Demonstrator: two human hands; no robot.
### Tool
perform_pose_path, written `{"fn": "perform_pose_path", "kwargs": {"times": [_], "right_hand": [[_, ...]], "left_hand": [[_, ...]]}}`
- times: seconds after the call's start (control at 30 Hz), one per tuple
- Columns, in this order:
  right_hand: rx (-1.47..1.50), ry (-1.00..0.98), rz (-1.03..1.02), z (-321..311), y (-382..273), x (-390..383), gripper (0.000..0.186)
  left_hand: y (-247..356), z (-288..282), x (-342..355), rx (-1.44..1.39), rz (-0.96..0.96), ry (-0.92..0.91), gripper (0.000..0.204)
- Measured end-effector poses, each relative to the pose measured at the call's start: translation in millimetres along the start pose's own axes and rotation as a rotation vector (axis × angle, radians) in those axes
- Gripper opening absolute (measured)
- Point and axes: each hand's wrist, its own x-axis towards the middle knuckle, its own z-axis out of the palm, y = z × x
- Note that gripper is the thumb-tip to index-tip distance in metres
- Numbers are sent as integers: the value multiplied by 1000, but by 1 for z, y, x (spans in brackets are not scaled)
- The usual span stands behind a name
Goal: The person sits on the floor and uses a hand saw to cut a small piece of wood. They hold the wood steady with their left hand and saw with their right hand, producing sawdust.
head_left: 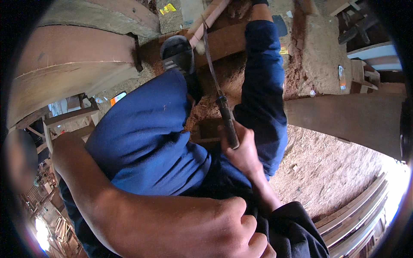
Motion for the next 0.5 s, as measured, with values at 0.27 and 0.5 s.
{"fn": "perform_pose_path", "kwargs": {"times": [0.27,0.5], "right_hand": [[-67,59,200,-43,11,0,12],[-14,66,15,-6,33,59,16]], "left_hand": [[-1,-6,-3,-39,25,49,13],[-5,-8,-5,32,-20,60,14]]}}
